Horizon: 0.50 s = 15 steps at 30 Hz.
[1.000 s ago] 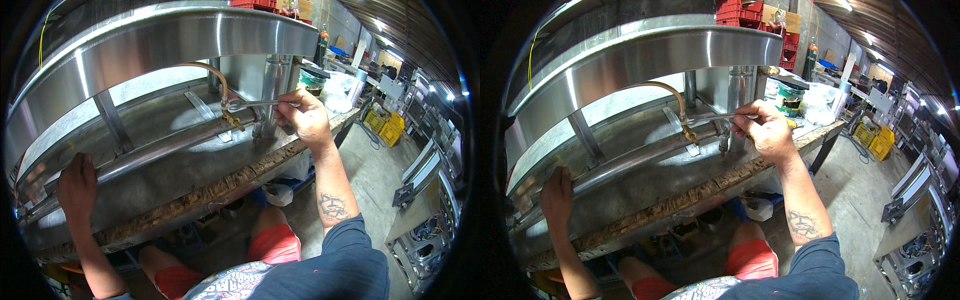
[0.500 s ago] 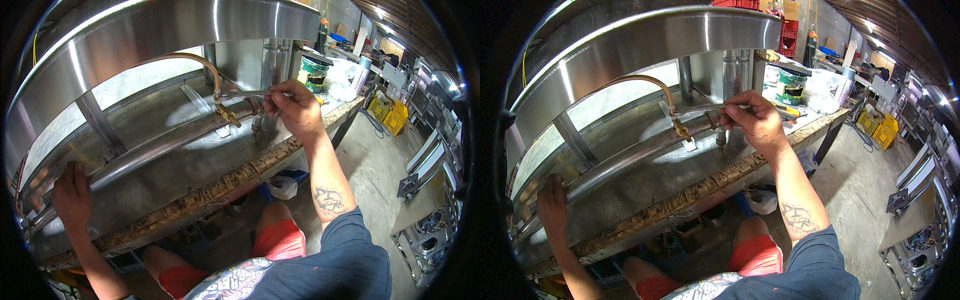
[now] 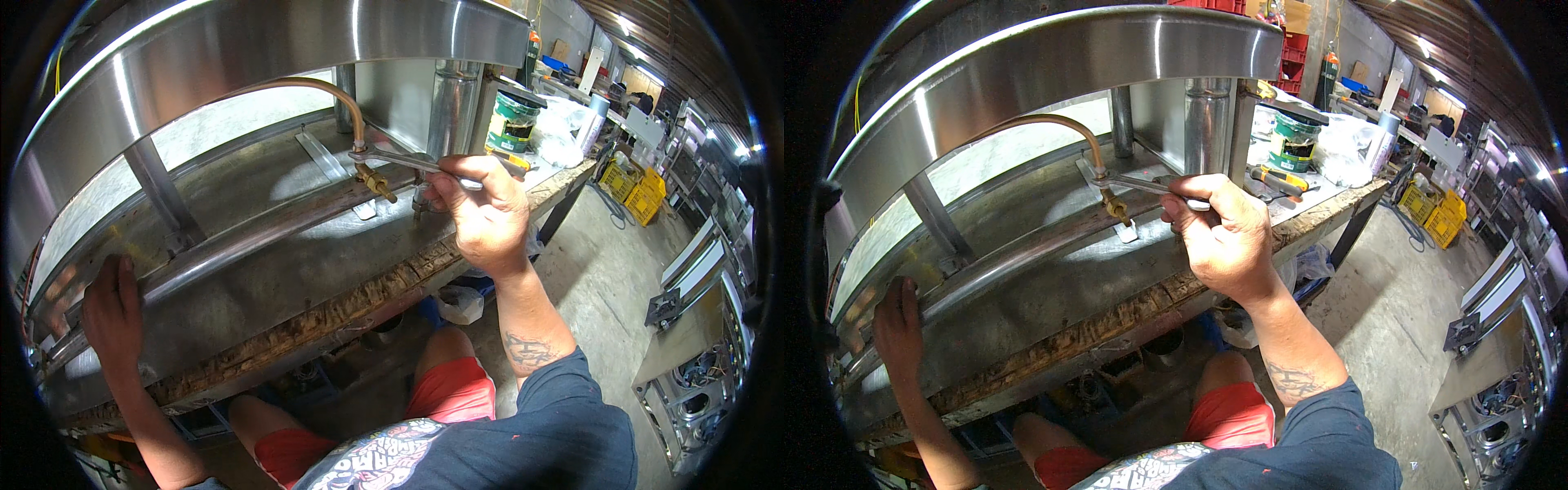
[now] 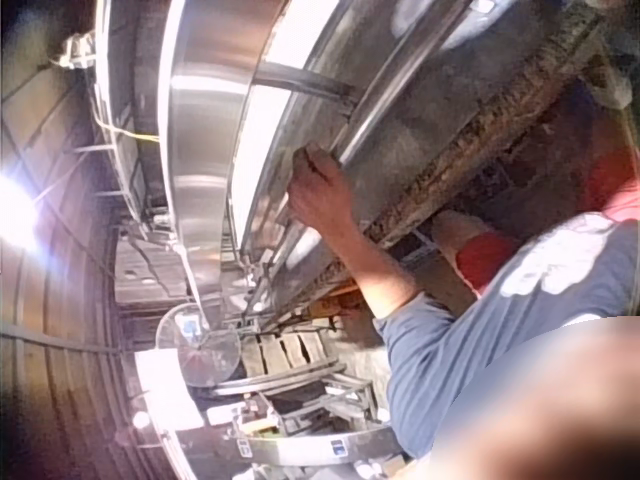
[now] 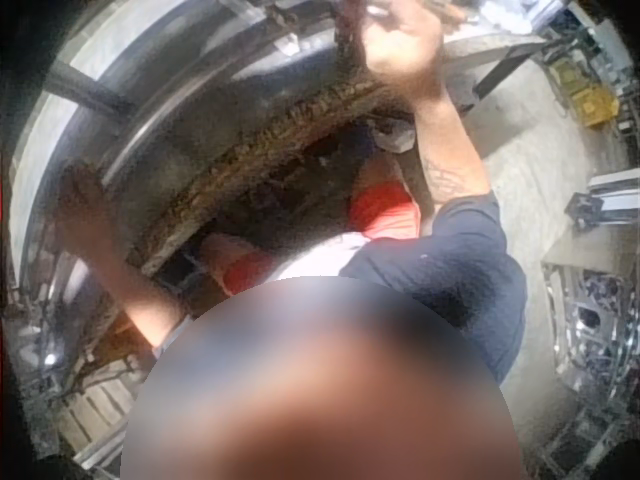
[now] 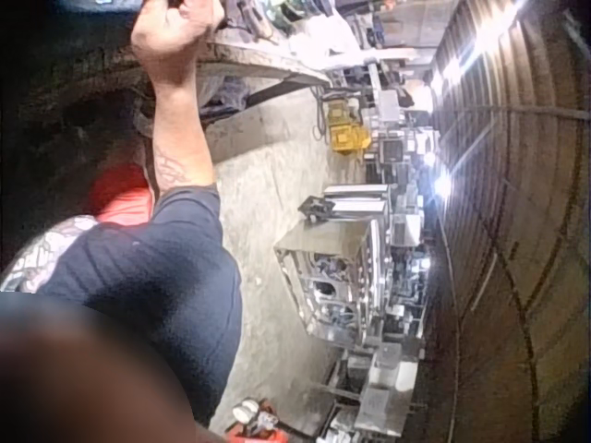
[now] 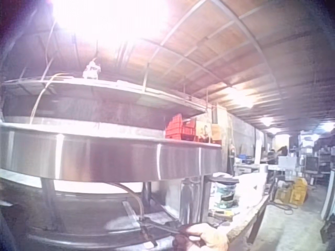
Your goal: The person installs a copper pipe and brass valve onto a stainless steel sink unit. They align the pipe, secure the valve with a wrench, and tighten the connection. A second person is visible in the background working on another unit.
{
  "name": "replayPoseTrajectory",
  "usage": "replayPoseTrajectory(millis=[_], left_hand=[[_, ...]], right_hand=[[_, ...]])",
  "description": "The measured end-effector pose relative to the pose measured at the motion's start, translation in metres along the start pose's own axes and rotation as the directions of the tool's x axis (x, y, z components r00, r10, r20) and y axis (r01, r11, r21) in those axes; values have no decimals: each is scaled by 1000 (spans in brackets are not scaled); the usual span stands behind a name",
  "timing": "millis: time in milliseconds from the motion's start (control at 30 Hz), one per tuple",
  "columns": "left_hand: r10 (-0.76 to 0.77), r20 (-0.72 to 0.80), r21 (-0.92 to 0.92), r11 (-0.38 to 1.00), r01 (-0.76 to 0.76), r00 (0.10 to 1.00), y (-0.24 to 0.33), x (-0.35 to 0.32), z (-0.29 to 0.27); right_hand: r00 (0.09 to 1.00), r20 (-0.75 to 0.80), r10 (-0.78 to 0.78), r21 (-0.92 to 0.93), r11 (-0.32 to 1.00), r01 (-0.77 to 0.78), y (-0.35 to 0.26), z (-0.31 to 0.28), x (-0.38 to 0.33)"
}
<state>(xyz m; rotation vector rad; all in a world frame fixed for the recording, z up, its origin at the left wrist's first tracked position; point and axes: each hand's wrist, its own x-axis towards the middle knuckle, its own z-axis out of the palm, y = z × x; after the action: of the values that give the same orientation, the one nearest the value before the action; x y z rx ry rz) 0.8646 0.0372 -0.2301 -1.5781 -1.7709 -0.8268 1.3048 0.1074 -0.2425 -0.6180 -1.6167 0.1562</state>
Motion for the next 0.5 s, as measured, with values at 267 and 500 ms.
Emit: replayPoseTrajectory(millis=[267, 500], left_hand=[[-2, 22, -37, 999, 3, 1000, 7, 3, -7], [-10, 16, 184, 983, 7, 1000, 2, 2, 1]], right_hand=[[881, 213, -422, -332, 817, 472, -3, -14, 14], [808, 333, -487, -430, 684, 589, -17, -13, 20]])
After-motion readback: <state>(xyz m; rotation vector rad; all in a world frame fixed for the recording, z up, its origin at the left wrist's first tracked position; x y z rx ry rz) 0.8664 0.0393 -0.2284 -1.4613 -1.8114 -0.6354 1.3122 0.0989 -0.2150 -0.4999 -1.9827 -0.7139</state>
